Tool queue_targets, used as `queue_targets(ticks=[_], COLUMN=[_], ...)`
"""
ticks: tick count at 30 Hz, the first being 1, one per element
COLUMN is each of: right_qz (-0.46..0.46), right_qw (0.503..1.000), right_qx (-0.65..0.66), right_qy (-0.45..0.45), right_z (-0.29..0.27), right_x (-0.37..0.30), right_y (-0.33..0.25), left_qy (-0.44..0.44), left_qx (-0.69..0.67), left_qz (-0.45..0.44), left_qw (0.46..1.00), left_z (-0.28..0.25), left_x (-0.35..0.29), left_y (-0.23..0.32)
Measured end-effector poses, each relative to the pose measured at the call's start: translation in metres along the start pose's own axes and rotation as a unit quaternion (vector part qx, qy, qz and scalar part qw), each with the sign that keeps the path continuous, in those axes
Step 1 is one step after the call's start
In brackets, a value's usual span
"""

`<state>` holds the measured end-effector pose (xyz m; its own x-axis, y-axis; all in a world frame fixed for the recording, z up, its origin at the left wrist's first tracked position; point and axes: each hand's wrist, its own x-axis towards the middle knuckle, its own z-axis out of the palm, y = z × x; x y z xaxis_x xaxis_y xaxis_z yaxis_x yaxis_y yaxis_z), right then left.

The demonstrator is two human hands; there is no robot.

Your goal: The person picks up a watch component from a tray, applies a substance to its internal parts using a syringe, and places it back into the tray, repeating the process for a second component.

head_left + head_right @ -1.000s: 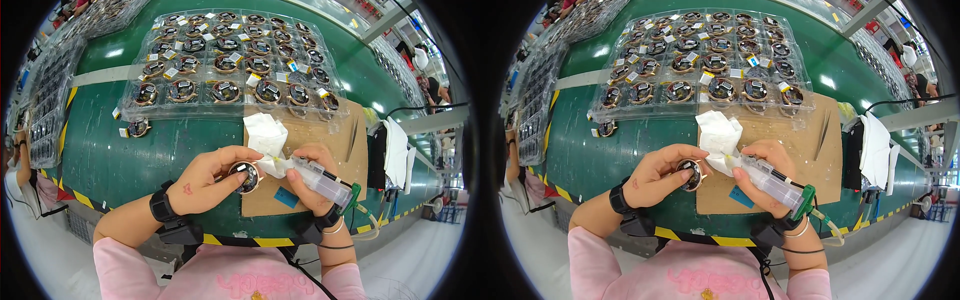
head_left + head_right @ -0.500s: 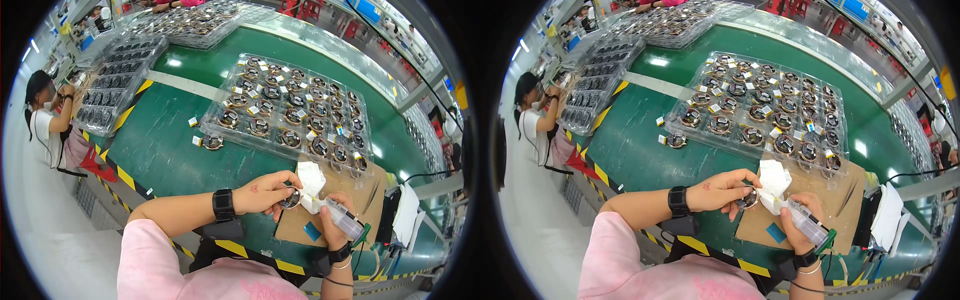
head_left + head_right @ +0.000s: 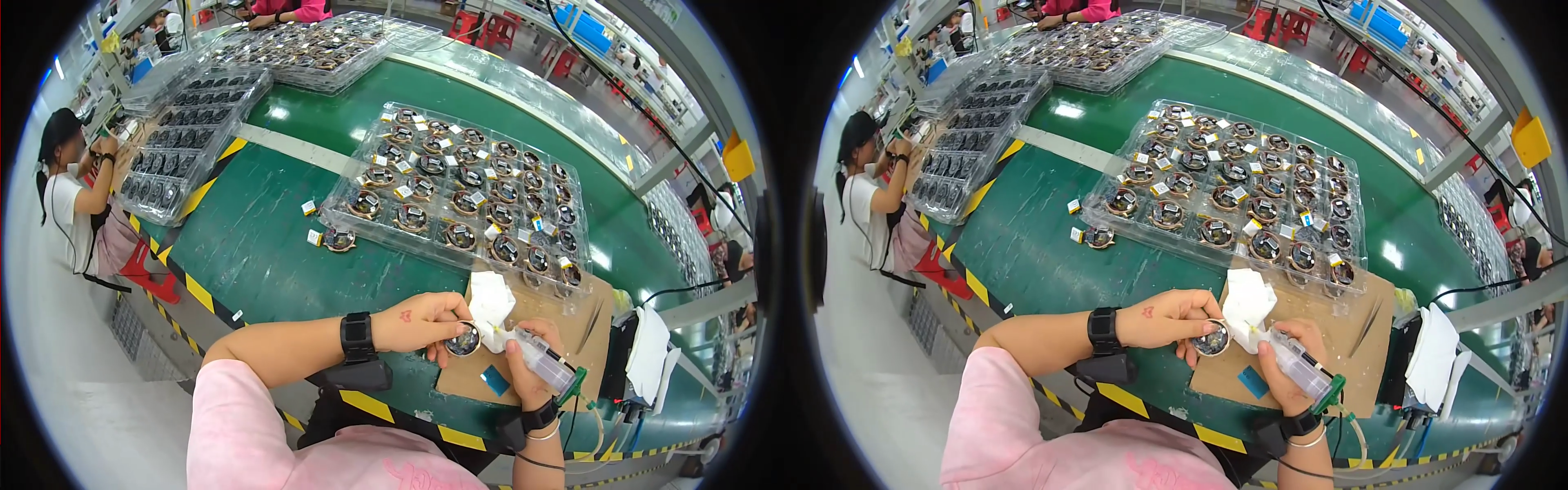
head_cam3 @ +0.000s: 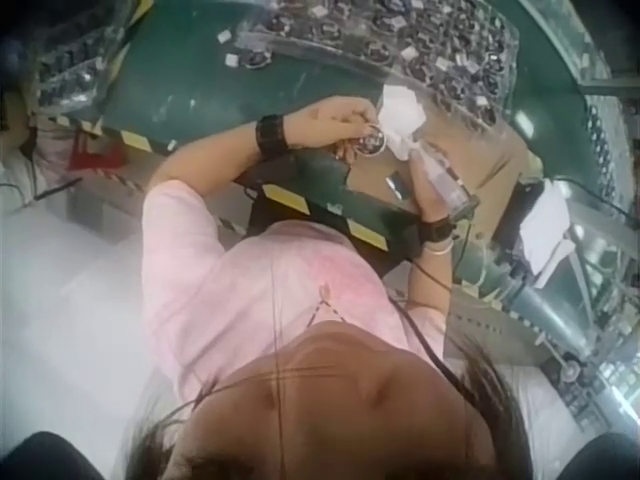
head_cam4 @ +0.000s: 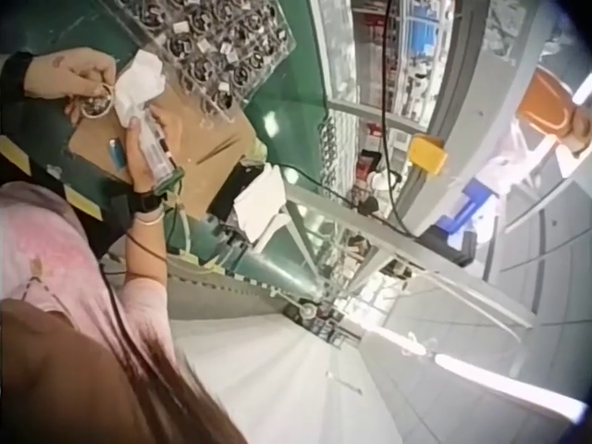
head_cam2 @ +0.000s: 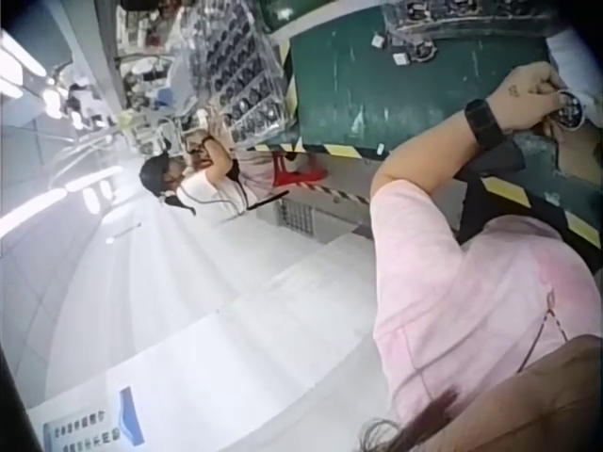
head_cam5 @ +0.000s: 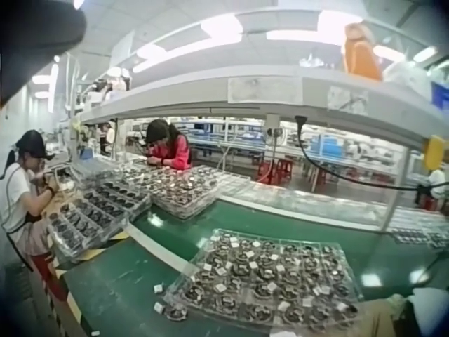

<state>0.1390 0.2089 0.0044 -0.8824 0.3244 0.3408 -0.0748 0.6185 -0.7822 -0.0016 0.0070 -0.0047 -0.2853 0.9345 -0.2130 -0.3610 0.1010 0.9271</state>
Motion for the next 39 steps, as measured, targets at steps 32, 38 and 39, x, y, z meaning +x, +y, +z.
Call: queue_targets(ticks=[32,38,39], right_qz=[-0.006,-0.104,-0.121], right_qw=[0.990,0.990,0.988], right_qx=[0.139,0.080,0.077], right_qy=[0.017,-0.049,-0.054], right_z=[-0.014,-0.007,-0.006], right_x=[-0.007,-0.009,-0.009], right_y=[0.000,-0.019,-0.018], left_qy=[0.079,0.083,0.085], left_qx=[0.223,0.258,0.262], left_qz=[0.107,0.126,0.126], left_qw=[0.966,0.954,0.953], left_z=[0.022,0.023,0.023], left_x=[0.000,0.000,0.000], left_y=[-0.015,-0.015,-0.015])
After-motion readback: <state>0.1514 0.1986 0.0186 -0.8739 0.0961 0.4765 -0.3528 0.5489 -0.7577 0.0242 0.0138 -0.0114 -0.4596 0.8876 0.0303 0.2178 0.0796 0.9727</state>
